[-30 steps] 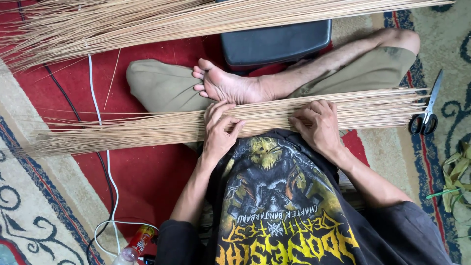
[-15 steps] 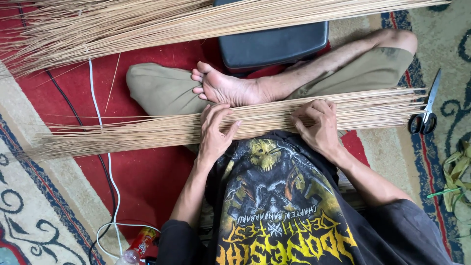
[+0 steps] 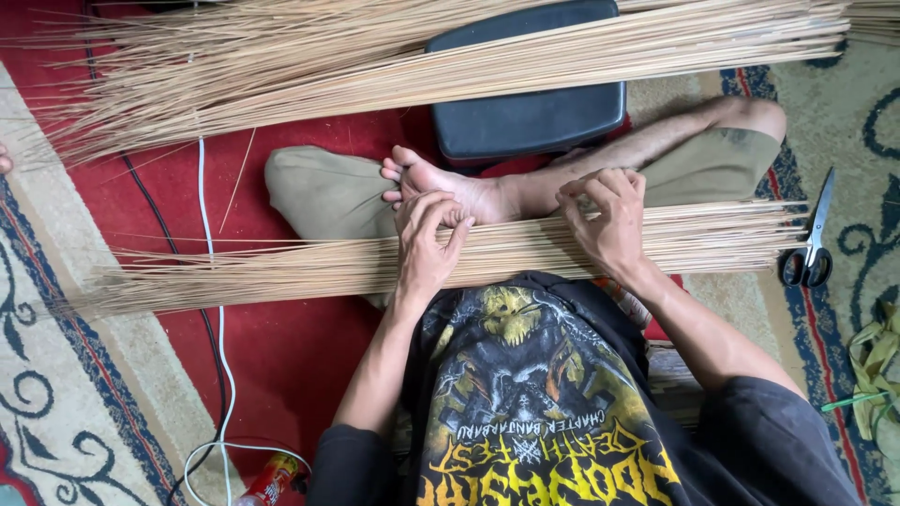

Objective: The person aligns the ends of thin wooden sticks by tapping them against a small pad while sitting on the floor.

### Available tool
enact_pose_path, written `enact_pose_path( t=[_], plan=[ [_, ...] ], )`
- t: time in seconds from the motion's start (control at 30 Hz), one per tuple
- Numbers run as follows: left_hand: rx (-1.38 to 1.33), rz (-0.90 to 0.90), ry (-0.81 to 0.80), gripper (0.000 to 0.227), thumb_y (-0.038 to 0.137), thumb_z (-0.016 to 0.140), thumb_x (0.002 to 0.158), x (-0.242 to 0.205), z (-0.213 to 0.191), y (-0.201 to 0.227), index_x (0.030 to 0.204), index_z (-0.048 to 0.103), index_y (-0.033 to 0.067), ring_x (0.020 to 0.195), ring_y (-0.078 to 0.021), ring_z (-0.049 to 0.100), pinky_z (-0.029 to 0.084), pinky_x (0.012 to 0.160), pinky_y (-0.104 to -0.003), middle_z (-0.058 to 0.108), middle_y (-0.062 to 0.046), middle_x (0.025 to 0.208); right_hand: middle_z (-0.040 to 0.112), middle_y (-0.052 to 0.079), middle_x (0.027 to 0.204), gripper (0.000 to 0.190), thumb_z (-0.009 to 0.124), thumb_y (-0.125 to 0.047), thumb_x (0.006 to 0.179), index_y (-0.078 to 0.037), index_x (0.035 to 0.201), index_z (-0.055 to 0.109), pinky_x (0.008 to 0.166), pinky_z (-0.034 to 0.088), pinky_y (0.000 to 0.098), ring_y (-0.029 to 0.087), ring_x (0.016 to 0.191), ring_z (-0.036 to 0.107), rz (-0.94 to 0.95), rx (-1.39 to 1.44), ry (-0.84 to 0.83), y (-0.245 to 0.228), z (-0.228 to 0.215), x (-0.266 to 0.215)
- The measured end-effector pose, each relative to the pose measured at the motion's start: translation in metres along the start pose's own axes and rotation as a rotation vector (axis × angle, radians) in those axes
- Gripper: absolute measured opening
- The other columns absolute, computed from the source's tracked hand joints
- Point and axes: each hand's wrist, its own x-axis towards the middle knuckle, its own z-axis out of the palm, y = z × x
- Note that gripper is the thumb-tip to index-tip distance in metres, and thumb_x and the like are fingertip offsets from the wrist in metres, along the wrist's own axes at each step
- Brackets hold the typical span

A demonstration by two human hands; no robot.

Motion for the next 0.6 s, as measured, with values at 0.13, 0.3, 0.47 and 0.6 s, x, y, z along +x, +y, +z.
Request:
enact_pose_path(
  t=[0.13,0.3,0.47,0.6],
  plan=[
    [0.020,0.021,0.029,0.017,0.027,0.079,0.092,0.026,0.002,0.010,0.098,0.070,0.0150,0.115,-0.0236,0.063,0.040,0.108,-0.043,0.067,-0.001,0.112,0.062,0.001,0.083,0.015,0.086,-0.012,0.088,-0.017,0.097,0.076,0.094,0.041,0.0402,0.023,0.084,0.064,-0.046,-0.053,0.044,0.005,0.007,0.028],
    [0.194,0.184,0.146,0.011,0.022,0.078,0.092,0.060,0.013,-0.001,0.094,0.071,0.0143,0.106,-0.0234,0.067,0.048,0.101,-0.042,0.067,-0.001,0.103,0.061,0.000,0.086,0.015,0.086,-0.012,0.088,-0.016,0.097,0.074,0.096,0.042,0.0402,0.022,0.086,0.063,-0.085,-0.092,0.115,0.000,0.011,0.066],
    [0.273,0.247,0.214,0.008,0.022,0.075,0.094,0.094,0.026,-0.020,0.095,0.070,0.0159,0.101,-0.0215,0.067,0.049,0.097,-0.041,0.066,0.001,0.099,0.060,0.004,0.092,0.016,0.085,-0.010,0.088,-0.012,0.099,0.073,0.093,0.043,0.0404,0.024,0.090,0.063,-0.151,-0.194,0.183,0.005,0.022,0.095],
    [0.388,0.283,0.211,0.008,0.022,0.073,0.097,0.117,0.035,-0.022,0.102,0.072,0.0169,0.105,-0.0213,0.066,0.048,0.096,-0.040,0.065,-0.001,0.102,0.059,0.008,0.098,0.019,0.086,-0.011,0.088,-0.010,0.101,0.072,0.091,0.044,0.0430,0.028,0.096,0.061,-0.251,-0.318,0.227,0.014,0.029,0.111]
  ],
)
